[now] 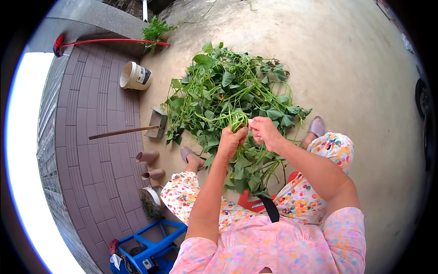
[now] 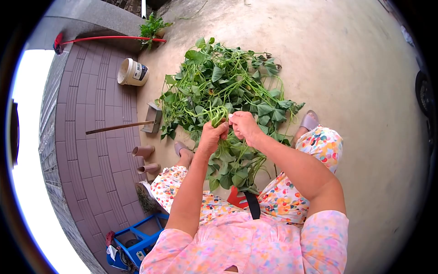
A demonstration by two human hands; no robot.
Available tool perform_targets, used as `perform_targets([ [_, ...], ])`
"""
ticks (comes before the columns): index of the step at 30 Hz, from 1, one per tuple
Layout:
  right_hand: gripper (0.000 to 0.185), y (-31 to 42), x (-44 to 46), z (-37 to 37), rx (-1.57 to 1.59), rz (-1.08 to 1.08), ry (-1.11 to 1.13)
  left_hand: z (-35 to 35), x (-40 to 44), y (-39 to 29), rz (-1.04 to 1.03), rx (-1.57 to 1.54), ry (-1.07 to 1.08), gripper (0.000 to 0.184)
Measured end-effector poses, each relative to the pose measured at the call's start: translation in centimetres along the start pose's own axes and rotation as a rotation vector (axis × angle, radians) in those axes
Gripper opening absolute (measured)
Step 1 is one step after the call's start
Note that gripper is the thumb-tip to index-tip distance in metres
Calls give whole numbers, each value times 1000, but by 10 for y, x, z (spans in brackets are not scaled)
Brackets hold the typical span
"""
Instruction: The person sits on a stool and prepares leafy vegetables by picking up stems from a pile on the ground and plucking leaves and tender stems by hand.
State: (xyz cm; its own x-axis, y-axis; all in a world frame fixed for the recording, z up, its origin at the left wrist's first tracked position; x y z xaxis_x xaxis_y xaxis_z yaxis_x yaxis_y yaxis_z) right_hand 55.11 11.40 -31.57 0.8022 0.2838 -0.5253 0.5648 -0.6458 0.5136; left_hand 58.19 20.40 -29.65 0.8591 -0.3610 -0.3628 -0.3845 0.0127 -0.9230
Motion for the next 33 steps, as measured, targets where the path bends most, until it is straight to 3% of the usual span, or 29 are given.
perform_targets([
  [4,22,-10,3,-1,-35,-58,-3,16,3,3,97,171,3,10],
  [6,23,-13,4,-2,-48,-62,-19,25,12,-9,-125,292,-27,16],
  [8,23,-16,3,-3,-65,-67,-32,40,20,-11,-165,426,-37,17],
  [10,23,-15,2,-6,-114,-59,-32,62,25,-17,-218,414,-140,13],
  [14,24,-10,-2,-8,-149,-29,-65,53,10,-47,-229,961,-290,16],
  [15,24,-9,-3,-9,-94,-6,-64,65,8,-46,-301,932,-398,20],
  [19,25,-2,-4,1,-25,21,-89,118,5,-38,-220,1156,-591,19],
  [21,23,-10,6,13,23,27,-100,108,4,-15,-231,683,-352,17],
  [22,21,-7,7,14,60,48,-105,91,-5,-14,-89,678,-348,17],
  [24,23,-3,5,12,75,29,-124,57,-12,-6,-240,357,-257,13],
  [27,21,-1,4,13,182,-11,-98,26,-27,36,79,163,-122,17],
  [33,18,-6,17,25,341,6,-133,-30,-40,28,80,42,-25,13],
])
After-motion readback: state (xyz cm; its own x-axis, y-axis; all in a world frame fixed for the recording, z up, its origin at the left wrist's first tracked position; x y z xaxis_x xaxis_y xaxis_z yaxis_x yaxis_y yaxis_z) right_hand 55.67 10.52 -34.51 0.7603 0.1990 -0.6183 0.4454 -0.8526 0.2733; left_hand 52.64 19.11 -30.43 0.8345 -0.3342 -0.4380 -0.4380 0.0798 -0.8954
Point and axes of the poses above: each hand's wrist, its own x-axis towards the middle knuckle, its own z-axis out of the back of the hand, y = z × x, the point moved 9 cm from there along x, towards the middle knuckle, and after that the axes turned 3 degrees about -z, right-handed, at the moved point
